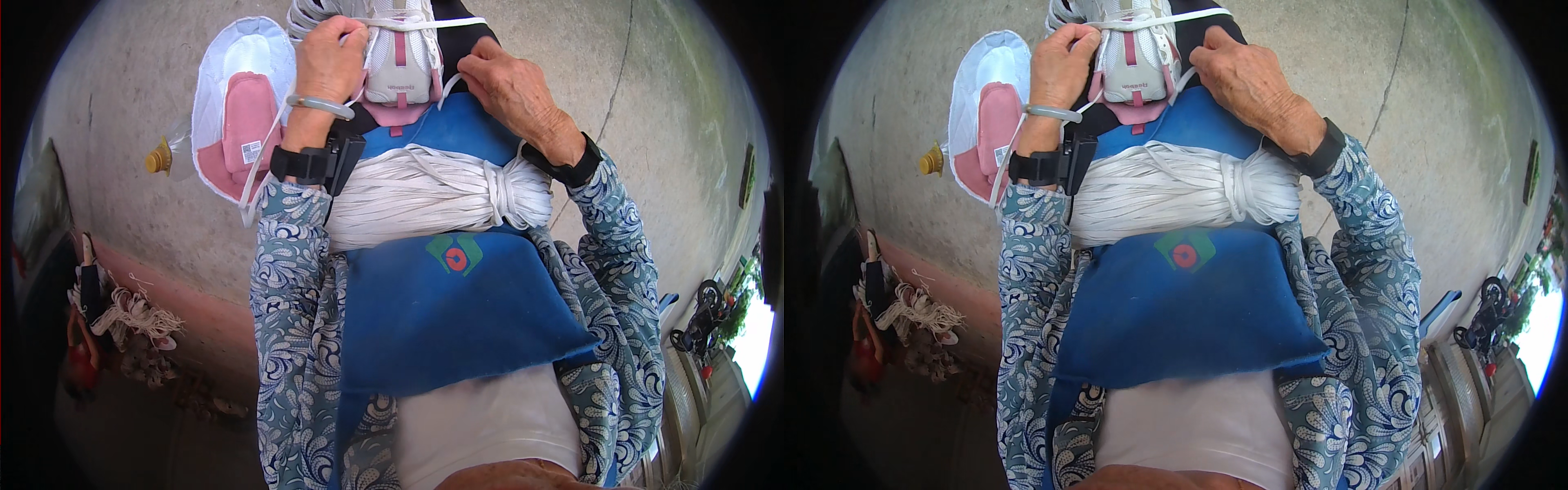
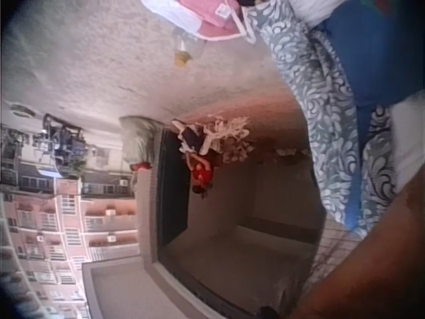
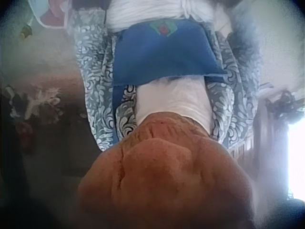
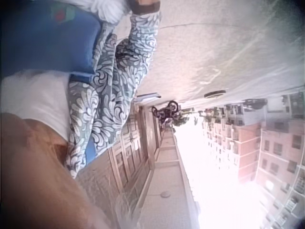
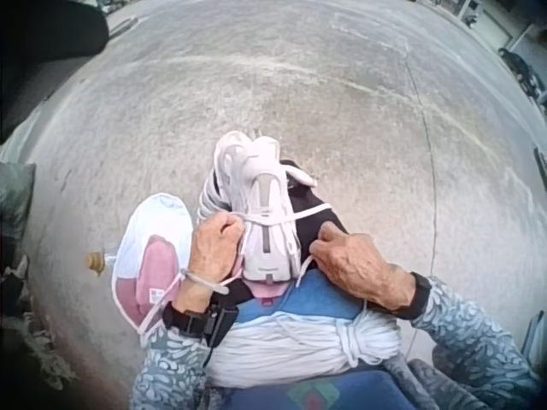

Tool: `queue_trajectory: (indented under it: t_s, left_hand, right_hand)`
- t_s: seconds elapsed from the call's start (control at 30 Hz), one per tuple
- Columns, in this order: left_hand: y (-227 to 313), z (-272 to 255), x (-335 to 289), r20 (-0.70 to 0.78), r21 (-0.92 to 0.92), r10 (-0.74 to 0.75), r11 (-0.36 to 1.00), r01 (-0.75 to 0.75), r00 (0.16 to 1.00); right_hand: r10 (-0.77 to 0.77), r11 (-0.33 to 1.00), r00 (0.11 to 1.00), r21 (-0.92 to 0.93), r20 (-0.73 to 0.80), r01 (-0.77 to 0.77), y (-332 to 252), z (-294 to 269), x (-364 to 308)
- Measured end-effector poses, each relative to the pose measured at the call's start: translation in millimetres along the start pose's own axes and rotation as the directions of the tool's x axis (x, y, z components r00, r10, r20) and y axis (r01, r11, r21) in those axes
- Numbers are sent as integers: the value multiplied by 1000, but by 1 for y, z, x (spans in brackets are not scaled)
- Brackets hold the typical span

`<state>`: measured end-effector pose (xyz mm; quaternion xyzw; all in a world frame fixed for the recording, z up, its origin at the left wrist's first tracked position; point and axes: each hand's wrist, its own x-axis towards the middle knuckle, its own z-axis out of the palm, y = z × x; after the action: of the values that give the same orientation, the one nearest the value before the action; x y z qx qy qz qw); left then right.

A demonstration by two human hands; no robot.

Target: Lacing a pair of white and pink athletic shoes while sitting outdoors.

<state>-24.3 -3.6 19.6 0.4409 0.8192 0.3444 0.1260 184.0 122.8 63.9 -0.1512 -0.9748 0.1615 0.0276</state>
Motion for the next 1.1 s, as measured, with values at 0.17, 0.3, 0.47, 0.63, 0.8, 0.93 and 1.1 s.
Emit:
queue_trajectory:
  t_s: [0.17, 0.3, 0.47, 0.63, 0.8, 0.93, 1.1]
  left_hand:
    - [14, -7, -1, -16, -187, -173, 968, 167, 985]
    - [23, -9, -16, -142, 95, 120, 990, -107, 983]
    - [31, -3, -28, -47, 358, 212, 916, -182, 976]
    - [27, -9, -14, 10, 269, 167, 949, -163, 986]
    - [19, -3, -20, -112, 168, 263, 956, -242, 958]
    - [24, -1, -20, -98, 86, 245, 968, -237, 965]
    - [31, -5, -20, 10, 241, 259, 937, -254, 966]
  right_hand:
    - [-32, 994, 999, -104, 25, 35, -15, 3, -2]
    - [-119, 986, 988, -108, 95, 130, -14, 15, 4]
    - [119, 939, 990, 333, -73, -88, -3, 11, 9]
    - [137, 978, 982, 178, -130, -112, 7, 7, 19]
    - [143, 963, 974, 251, -174, -96, 5, 12, 23]
    - [250, 911, 947, 379, -199, -161, 8, 21, 30]
    - [263, 936, 948, 285, -180, -205, 3, 22, 35]
